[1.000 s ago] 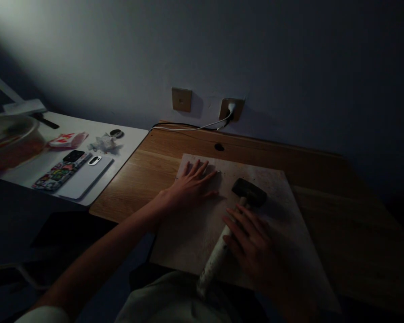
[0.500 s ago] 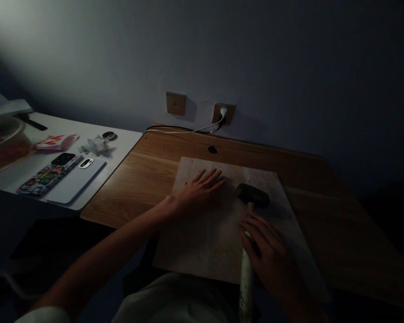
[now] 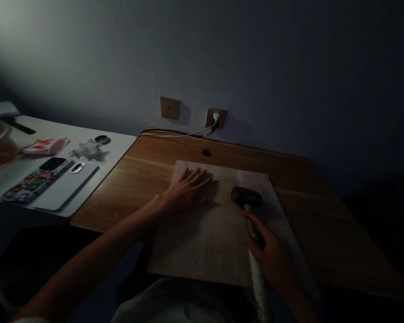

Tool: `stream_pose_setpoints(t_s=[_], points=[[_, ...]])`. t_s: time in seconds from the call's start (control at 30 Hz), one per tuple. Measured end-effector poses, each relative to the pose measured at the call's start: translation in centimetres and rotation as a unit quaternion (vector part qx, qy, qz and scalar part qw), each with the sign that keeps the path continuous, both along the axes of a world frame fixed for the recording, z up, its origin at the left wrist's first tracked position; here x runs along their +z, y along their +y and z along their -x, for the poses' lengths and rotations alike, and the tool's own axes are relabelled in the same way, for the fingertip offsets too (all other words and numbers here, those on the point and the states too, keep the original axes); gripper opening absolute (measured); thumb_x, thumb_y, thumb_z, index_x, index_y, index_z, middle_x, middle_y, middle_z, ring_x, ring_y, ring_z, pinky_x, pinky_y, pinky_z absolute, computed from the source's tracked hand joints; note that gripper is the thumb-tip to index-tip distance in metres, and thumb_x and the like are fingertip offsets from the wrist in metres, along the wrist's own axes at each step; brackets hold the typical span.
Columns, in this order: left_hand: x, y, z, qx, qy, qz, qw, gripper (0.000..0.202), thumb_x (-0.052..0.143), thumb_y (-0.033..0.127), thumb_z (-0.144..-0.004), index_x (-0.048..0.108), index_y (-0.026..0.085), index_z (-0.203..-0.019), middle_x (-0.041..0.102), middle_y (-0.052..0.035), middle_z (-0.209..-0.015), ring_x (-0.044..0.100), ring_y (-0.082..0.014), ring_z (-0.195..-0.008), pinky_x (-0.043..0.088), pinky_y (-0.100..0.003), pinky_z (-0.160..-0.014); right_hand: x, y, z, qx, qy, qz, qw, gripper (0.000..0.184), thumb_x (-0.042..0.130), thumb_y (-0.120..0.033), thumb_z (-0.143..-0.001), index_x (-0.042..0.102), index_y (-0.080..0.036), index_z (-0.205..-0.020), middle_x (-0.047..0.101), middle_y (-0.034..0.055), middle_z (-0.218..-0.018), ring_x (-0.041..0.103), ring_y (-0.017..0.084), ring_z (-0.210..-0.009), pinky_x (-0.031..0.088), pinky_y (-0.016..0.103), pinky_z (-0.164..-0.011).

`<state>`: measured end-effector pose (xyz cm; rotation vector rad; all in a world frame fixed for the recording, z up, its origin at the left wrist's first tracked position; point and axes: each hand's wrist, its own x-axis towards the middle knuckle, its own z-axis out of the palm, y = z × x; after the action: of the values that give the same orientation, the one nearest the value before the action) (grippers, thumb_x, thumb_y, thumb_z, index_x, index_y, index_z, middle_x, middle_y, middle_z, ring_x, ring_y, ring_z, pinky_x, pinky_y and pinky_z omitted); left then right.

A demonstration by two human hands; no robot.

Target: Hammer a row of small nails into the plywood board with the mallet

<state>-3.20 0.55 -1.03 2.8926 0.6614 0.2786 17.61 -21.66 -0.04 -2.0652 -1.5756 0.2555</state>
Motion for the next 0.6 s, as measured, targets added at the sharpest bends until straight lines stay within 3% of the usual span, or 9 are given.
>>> stream_pose_setpoints(t_s=[0.3, 0.47, 0.6], points=[[-0.8, 0.9, -3.9, -0.038, -0.016, 0.010, 0.999, 0.074, 0.029, 0.064, -0.103, 0.027, 0.017, -0.160, 0.021, -0.0179, -0.167, 0.013, -0.0286, -0.157, 0.011, -0.051, -0.127, -0.4, -1.7, -3.9, -0.143, -0.051, 0.000, 0.988, 0.038, 0.051, -0.045, -0.090, 0.075, -0.024, -0.110, 0.081, 0.0114, -0.096, 0.077, 0.032, -0.081, 0.059, 0.041, -0.067], [-0.6, 0.1, -7.3, -0.079, -0.014, 0.001, 0.997, 0.069, 0.029, 0.059, -0.105, 0.036, 0.013, -0.155, 0.026, -0.0188, -0.165, 0.016, -0.0289, -0.156, 0.009, -0.050, -0.127, -0.1, -1.9, -4.6, -0.140, -0.071, 0.008, 0.988, 0.035, 0.053, -0.043, -0.090, 0.077, -0.024, -0.107, 0.081, 0.0086, -0.082, 0.076, 0.030, -0.068, 0.057, 0.038, -0.060], [0.3, 0.0, -8.1, -0.113, -0.038, -0.003, 0.993, 0.061, 0.039, 0.052, -0.104, 0.042, 0.015, -0.152, 0.037, -0.0154, -0.162, 0.024, -0.0289, -0.154, 0.013, -0.051, -0.127, -0.2, -1.8, -4.5, -0.126, -0.092, 0.006, 0.988, 0.033, 0.052, -0.042, -0.093, 0.077, -0.024, -0.107, 0.082, 0.0086, -0.085, 0.078, 0.029, -0.070, 0.058, 0.036, -0.059]])
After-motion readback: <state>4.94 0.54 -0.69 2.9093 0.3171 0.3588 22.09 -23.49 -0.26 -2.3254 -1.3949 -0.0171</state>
